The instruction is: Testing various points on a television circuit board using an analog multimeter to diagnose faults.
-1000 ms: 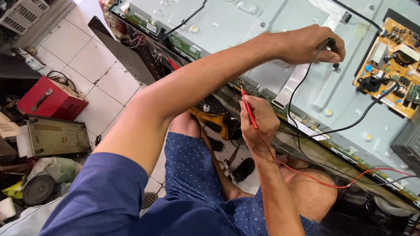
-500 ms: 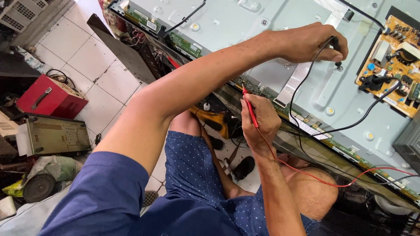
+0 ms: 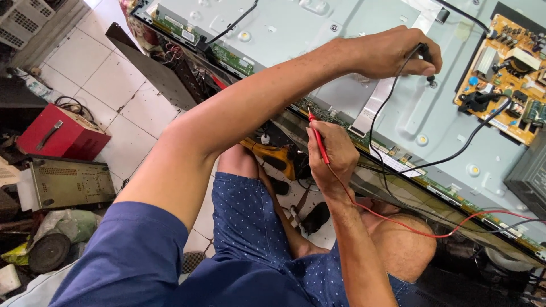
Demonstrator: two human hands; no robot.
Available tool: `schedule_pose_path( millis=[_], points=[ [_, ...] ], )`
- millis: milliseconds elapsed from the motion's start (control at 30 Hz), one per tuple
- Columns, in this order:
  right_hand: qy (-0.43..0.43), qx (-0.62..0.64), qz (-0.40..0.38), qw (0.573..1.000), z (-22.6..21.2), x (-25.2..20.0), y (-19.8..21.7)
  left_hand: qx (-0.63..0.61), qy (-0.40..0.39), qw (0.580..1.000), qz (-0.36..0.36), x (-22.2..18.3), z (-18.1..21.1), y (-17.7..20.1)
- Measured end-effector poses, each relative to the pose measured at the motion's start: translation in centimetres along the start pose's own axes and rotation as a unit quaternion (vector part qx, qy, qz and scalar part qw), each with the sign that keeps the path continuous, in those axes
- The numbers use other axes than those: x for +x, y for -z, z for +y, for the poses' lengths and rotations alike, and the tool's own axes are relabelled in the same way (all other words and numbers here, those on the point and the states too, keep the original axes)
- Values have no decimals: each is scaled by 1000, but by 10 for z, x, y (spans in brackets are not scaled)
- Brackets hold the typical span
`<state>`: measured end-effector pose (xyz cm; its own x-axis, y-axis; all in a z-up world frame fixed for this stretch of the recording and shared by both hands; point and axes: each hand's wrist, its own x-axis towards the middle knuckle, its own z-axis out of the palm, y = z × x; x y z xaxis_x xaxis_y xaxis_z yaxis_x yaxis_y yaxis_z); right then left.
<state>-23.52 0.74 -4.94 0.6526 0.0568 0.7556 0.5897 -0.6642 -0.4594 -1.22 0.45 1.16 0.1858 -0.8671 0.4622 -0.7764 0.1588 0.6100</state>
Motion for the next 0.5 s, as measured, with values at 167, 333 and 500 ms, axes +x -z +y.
schedule_pose_path(
  millis=[167, 333, 500],
  points=[
    [-1, -19, 6, 1000, -2, 1, -1, 3, 4, 1000, -9, -3, 6, 0],
    [-26, -37, 10, 999, 5, -7, -2, 26, -39, 999, -7, 2, 11, 2],
    [-14, 11, 26, 1000, -1, 1, -2, 4, 87, 996, -33, -3, 37, 12]
  ],
)
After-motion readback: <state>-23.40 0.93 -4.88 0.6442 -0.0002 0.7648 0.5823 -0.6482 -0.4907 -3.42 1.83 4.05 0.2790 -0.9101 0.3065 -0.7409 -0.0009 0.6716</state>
